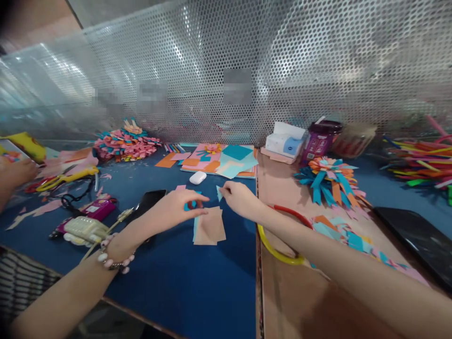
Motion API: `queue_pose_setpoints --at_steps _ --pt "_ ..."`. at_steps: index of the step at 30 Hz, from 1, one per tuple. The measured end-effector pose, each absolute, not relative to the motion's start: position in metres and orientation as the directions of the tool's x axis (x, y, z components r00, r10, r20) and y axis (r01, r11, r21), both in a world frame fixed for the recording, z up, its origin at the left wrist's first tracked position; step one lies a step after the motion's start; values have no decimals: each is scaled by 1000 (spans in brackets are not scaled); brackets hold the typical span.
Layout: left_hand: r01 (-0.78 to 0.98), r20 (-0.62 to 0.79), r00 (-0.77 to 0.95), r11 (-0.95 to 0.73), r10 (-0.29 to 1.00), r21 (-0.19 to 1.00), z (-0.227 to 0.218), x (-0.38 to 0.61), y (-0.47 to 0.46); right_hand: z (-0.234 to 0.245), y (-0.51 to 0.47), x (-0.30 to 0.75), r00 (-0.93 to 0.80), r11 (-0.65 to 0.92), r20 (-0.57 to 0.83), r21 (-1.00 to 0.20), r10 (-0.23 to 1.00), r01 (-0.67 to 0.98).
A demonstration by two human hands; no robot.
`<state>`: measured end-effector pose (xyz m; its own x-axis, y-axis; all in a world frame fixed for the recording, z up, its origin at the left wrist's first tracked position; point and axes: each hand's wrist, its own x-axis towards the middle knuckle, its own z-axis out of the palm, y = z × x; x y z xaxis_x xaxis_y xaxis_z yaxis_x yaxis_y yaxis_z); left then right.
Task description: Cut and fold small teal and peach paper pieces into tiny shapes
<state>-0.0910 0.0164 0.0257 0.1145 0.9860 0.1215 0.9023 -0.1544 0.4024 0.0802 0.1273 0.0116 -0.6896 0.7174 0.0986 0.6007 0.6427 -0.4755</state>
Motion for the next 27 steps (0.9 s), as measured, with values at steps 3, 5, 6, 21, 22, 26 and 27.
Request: queue_pose_setpoints --at_steps 3,5,6,21,22,26,27 --pt "916 105 247 -267 963 298 15 -95 18 6 135 55 -737 699 71 -389 672 600" --pt "909 90 293 -307 952 282 10 -94 19 3 136 46 -764 739 71 -327 641 589" --pt "907 84 303 -315 949 279 9 -94 20 1 136 44 -775 757 79 -295 627 583" --pt "854 76 269 -274 960 442 11 -90 17 -4 107 90 -773 814 311 -399 553 422" --pt "849 65 257 -258 964 461 12 -89 15 -6 103 92 -775 805 308 -439 552 399" --pt "796 -23 189 -139 982 589 21 -84 10 -14 96 97 -753 745 280 -542 596 388" --pt "763 -47 170 -102 984 638 22 -83 10 -14 96 98 -739 718 274 -581 616 383"
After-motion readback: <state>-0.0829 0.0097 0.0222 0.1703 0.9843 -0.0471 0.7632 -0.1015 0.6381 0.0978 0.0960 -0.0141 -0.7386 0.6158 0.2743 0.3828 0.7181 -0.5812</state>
